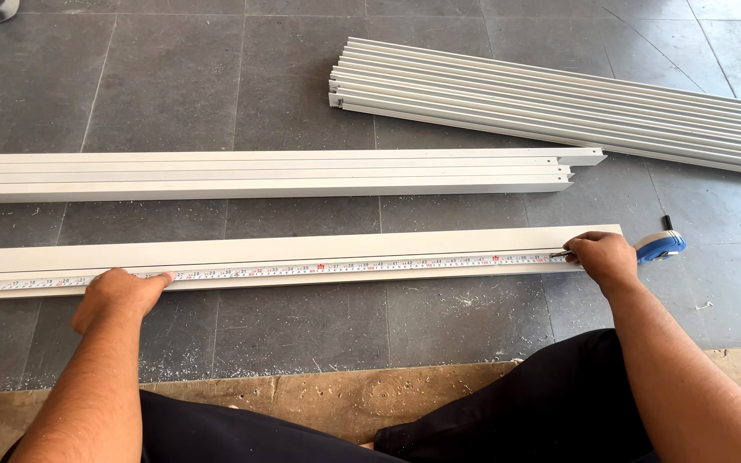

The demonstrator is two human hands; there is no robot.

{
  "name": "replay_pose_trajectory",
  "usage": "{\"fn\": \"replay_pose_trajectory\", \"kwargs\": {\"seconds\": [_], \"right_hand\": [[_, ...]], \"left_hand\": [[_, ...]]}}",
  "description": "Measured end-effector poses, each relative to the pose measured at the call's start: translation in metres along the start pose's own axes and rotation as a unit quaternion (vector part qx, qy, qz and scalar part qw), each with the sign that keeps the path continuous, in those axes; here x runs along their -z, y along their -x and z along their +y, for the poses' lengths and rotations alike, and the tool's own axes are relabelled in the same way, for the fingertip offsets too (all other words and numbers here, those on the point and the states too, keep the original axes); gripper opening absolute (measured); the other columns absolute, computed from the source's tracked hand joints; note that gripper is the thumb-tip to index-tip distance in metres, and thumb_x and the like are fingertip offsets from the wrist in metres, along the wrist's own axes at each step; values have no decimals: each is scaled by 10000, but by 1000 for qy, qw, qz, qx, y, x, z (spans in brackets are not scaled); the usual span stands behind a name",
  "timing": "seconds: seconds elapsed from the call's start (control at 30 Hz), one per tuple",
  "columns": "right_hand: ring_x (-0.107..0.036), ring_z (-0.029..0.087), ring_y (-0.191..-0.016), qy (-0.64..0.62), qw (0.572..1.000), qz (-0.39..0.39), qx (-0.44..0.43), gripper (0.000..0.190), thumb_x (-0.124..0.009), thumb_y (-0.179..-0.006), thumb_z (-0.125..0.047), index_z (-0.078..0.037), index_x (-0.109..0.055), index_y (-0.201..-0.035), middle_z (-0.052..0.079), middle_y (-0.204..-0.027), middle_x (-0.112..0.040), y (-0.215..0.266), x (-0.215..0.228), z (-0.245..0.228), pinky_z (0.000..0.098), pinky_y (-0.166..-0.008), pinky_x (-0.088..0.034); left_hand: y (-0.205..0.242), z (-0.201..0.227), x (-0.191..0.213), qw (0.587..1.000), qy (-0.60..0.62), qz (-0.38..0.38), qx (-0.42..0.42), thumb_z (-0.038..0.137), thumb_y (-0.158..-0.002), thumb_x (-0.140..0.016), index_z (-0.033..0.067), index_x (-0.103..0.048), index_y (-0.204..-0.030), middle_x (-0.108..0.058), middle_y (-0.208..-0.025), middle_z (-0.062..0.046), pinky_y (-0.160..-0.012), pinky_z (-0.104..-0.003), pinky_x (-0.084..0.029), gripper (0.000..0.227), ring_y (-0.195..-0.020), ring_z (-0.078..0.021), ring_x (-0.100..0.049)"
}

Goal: The person measures and marks white PVC moldings on the floor using a tape measure, a try square, and a pencil. They measure lengths, draw perpendicular lines, and mark specific points on the moldings.

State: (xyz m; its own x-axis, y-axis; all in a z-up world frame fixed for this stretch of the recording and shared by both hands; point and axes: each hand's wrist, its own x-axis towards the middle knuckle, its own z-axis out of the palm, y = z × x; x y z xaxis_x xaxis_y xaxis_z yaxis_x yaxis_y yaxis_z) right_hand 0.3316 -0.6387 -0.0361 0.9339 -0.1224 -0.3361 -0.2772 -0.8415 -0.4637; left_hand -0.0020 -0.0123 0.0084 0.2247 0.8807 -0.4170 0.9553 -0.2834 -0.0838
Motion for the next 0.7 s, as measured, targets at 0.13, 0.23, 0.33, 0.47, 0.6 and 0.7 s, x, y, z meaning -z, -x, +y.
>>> {"fn": "replay_pose_trajectory", "kwargs": {"seconds": [0.13,0.23,0.33,0.47,0.6,0.7], "right_hand": [[-745,145,-857,-21,1000,6,14,227,-648,-943,-191,-90,-833,-1029,54,-880,-803,1,1,0,302,-805,-570],[-737,155,-821,-23,999,19,29,220,-679,-922,-209,-81,-829,-1019,62,-846,-795,3,2,-2,293,-787,-549],[-735,145,-797,-47,999,23,9,221,-675,-899,-195,-72,-821,-1011,61,-820,-790,6,3,-5,284,-761,-545],[-721,151,-769,-107,992,56,-23,222,-655,-901,-173,-62,-814,-1008,82,-811,-768,9,11,-7,292,-719,-536],[-717,146,-756,-162,980,97,-53,219,-640,-899,-140,-39,-803,-1003,103,-840,-754,8,19,-3,287,-701,-547],[-732,128,-762,-170,977,110,-73,223,-628,-896,-122,-32,-800,-1006,113,-870,-760,5,23,1,265,-731,-555]], "left_hand": [[1,3,-6,1000,-3,-1,6,745,-862,-686,82,-788,-1088,-809,-1018,-146,-641,-373,-616,707,-880,-295,-801],[-5,3,-7,999,-28,19,-8,774,-799,-724,112,-786,-1103,-779,-1057,-126,-684,-427,-602,731,-964,-303,-765],[-12,3,-11,999,-37,14,-3,797,-779,-724,116,-809,-1089,-812,-1030,-129,-701,-429,-607,754,-981,-297,-773],[-22,1,-20,999,-48,15,6,801,-789,-712,113,-809,-1079,-826,-991,-129,-682,-411,-596,752,-933,-292,-784],[-31,0,-29,998,-56,26,6,774,-812,-709,95,-820,-1029,-798,-878,-141,-594,-378,-569,721,-798,-291,-801],[-35,-1,-35,998,-57,39,3,763,-830,-705,74,-830,-992,-778,-798,-147,-537,-345,-524,718,-701,-288,-804]]}}
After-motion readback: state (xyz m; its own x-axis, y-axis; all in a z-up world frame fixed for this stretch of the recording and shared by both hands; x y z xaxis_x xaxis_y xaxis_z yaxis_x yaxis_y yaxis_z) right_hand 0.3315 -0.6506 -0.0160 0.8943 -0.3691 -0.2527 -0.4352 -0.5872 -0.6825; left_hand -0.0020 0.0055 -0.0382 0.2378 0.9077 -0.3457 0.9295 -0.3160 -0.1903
